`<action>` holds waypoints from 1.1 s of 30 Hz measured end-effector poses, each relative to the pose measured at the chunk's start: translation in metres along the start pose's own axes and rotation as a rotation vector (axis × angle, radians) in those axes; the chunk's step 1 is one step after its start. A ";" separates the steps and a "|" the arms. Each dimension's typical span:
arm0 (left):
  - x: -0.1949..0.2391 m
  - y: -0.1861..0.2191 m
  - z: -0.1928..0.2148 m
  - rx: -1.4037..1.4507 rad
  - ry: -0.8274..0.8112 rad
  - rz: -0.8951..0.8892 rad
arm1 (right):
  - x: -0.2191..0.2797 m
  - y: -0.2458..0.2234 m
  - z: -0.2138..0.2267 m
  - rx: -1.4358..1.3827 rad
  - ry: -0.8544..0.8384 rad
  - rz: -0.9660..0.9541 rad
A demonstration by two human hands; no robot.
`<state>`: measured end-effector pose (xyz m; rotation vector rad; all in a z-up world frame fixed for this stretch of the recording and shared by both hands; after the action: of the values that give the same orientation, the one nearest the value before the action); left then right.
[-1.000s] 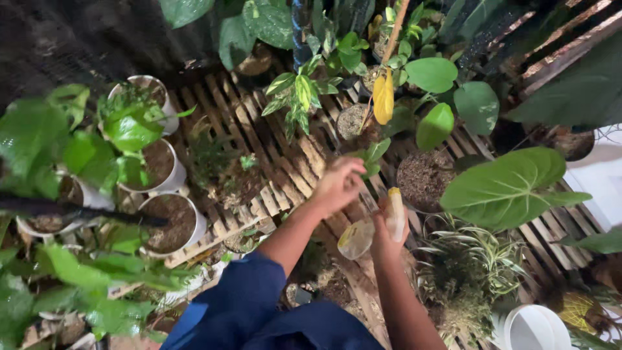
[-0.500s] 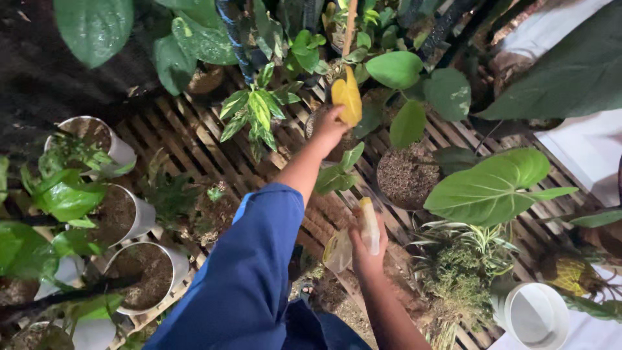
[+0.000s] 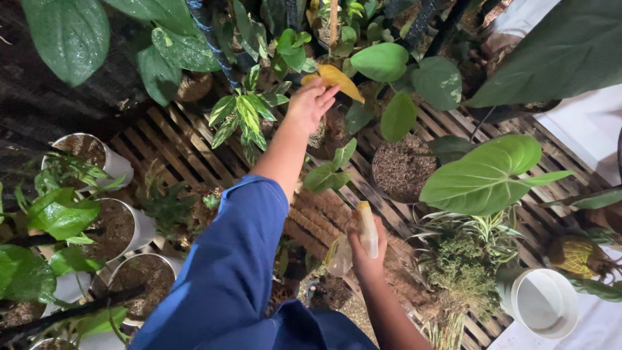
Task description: The person uses a spray bottle to mist water onto various potted plants arranged on wooden shelves. They move along the shelving unit, spraying leaves and soil of multiple plants in sequence.
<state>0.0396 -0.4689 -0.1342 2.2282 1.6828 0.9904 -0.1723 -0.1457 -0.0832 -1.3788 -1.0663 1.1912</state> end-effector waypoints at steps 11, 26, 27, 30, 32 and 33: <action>0.024 0.012 0.013 -0.199 0.086 0.045 | -0.002 -0.004 0.002 0.166 0.005 -0.005; 0.130 -0.031 0.061 -0.293 0.262 -0.111 | -0.017 -0.018 0.006 0.185 0.050 0.064; 0.146 -0.034 0.063 -0.259 0.298 -0.150 | -0.017 -0.022 0.006 0.207 0.049 0.082; 0.198 -0.052 0.069 -0.215 0.364 -0.203 | -0.014 -0.029 0.000 0.149 0.042 0.073; 0.231 -0.070 0.071 -0.208 0.410 -0.208 | -0.015 -0.046 -0.006 0.165 0.006 0.148; 0.247 -0.079 0.072 -0.205 0.434 -0.208 | -0.015 -0.054 -0.009 0.174 -0.011 0.184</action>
<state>0.0547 -0.2001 -0.1316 1.7540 1.8270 1.5917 -0.1664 -0.1547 -0.0274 -1.3567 -0.8356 1.3928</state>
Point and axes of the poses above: each hand's wrist, its own x-axis away from the middle knuckle, its own z-axis out of the back of the hand, y = z × x, the point moved 10 cm from there along -x, towards the middle knuckle, and after that the axes turned 6 degrees about z, right-handed, at the moved point
